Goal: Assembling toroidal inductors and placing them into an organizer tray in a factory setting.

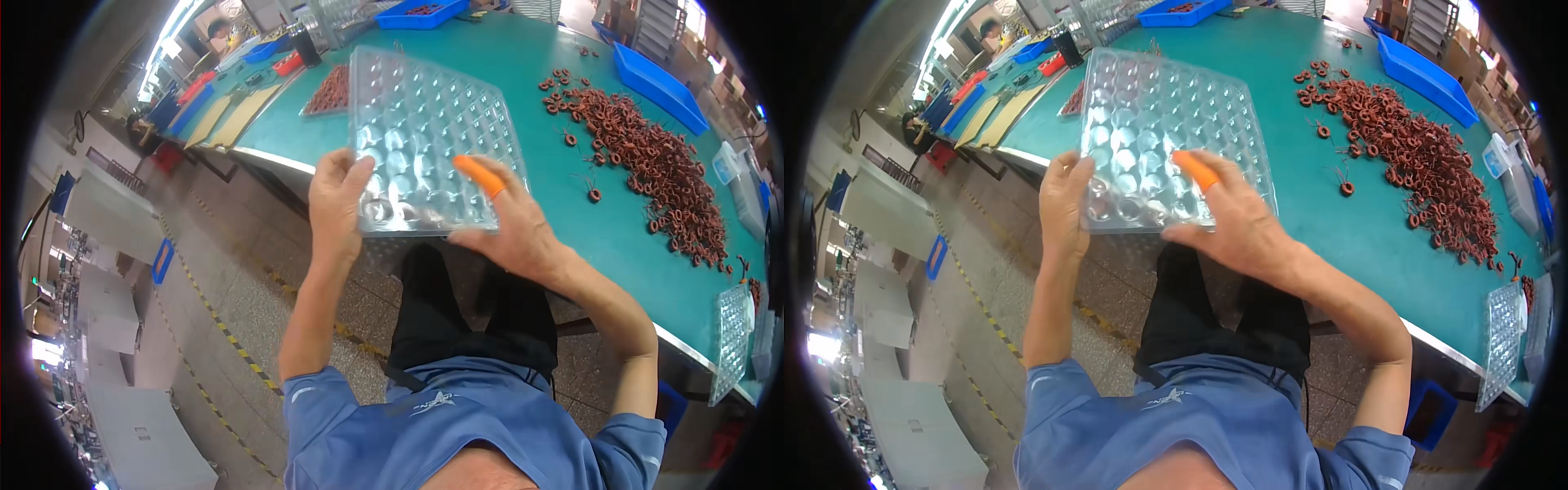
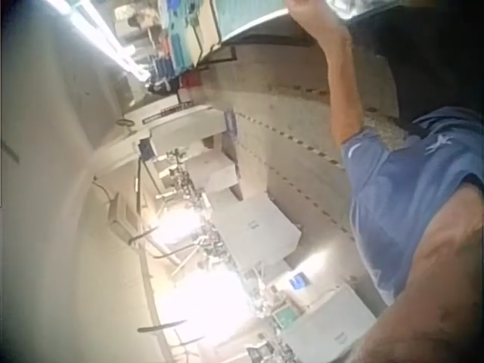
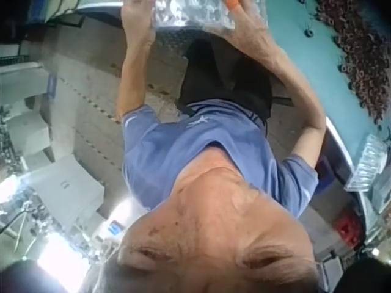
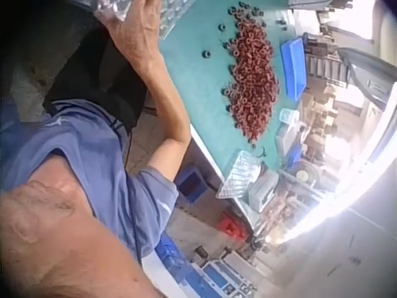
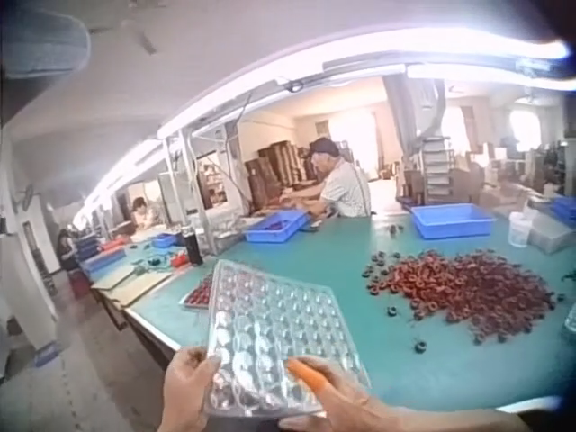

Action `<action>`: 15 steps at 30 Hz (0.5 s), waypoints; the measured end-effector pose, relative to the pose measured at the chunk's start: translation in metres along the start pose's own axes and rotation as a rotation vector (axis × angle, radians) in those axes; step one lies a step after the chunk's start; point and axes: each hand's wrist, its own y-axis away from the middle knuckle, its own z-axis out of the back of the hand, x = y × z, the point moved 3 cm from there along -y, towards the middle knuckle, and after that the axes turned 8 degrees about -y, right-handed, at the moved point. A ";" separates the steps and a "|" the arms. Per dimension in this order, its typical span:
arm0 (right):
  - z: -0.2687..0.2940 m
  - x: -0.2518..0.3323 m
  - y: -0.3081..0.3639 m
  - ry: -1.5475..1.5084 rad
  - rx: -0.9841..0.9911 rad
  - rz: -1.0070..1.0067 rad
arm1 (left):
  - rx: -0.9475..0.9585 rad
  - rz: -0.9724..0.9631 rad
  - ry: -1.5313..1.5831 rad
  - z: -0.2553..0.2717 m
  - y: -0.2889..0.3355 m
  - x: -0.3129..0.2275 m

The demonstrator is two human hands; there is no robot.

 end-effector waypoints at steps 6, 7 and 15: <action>0.006 0.019 -0.006 0.031 -0.149 0.346 | 0.192 0.080 0.294 -0.066 0.005 -0.034; 0.011 0.021 -0.004 -0.052 -0.190 0.376 | 0.178 0.137 0.339 -0.074 0.004 -0.040; 0.043 0.020 0.006 -0.256 -0.286 0.224 | 0.369 0.106 0.531 -0.100 -0.008 -0.030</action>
